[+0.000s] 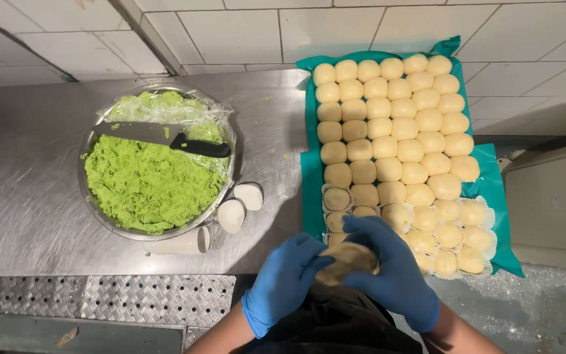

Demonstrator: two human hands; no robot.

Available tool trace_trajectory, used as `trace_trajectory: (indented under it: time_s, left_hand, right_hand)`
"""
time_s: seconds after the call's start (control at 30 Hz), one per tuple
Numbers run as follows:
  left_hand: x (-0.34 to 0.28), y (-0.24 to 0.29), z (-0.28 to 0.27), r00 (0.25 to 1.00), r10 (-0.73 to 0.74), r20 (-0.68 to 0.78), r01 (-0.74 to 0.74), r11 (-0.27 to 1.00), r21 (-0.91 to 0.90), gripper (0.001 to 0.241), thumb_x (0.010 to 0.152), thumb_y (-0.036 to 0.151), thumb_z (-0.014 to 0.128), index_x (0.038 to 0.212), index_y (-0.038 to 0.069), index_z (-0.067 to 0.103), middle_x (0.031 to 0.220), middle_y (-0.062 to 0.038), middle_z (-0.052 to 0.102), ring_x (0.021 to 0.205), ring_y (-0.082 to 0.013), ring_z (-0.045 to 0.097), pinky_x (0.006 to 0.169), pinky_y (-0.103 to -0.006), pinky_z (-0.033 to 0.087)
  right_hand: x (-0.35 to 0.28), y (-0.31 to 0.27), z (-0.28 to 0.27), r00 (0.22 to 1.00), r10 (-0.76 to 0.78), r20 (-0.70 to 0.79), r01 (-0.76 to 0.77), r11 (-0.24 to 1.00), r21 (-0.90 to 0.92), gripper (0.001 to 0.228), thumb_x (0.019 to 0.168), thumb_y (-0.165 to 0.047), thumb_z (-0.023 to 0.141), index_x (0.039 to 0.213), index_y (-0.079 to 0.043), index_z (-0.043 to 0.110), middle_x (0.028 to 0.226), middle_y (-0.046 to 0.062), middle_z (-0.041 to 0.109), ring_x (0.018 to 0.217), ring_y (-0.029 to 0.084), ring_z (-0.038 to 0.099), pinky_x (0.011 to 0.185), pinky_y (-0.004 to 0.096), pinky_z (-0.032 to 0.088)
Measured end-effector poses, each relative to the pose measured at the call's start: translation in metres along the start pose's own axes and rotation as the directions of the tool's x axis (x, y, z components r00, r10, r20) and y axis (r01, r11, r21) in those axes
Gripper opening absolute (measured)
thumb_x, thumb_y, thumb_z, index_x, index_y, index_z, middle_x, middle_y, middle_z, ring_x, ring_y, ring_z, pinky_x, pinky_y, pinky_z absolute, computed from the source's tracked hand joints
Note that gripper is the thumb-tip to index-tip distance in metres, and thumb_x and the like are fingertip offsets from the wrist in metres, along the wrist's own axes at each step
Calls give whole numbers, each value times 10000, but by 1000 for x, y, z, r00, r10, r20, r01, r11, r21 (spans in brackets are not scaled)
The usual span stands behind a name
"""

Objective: Filling flattened dough with green paste and rolling them into buns to place in paper liners.

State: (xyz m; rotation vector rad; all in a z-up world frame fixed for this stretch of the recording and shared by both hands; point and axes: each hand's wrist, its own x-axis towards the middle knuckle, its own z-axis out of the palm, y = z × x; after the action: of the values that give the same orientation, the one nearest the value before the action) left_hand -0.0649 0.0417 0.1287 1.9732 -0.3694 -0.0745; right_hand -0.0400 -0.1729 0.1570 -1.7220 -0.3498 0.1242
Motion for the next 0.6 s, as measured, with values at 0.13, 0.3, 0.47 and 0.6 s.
trace_trajectory:
  time_s: [0.13,0.3,0.47,0.6]
  left_hand:
    - [4,9,-2,999,-40,16,43,975,-220,194,936,92,725,1109,43,650,928,-125,667,863,-286,640,767,-363,526]
    - [3,13,5,974,-227,15,216,904,-370,211,887,93,775,1050,18,664,875,-100,678,811,-192,629,739,-321,533]
    - [1,14,0,984,-180,-1,178,970,-168,169,905,119,801,1011,12,723,862,-84,679,769,-132,625,706,-288,519]
    - [-1,17,6,988,-151,-27,123,885,-450,299,829,22,789,1090,16,642,963,-98,667,857,-153,657,764,-287,530]
  right_hand:
    - [-29,58,-8,932,359,-39,-359,912,-199,145,833,-99,854,936,0,828,975,97,725,866,200,640,746,320,572]
    - [-25,47,-2,954,249,-167,-226,963,143,185,802,-32,736,986,-8,728,955,96,718,853,170,673,759,290,549]
    - [-14,14,-3,992,51,114,-31,984,-173,364,655,-52,816,1007,14,751,905,76,705,797,149,696,698,277,547]
    - [-38,58,1,967,206,-153,-207,978,7,226,798,-67,773,1013,0,799,971,86,768,847,187,724,738,311,574]
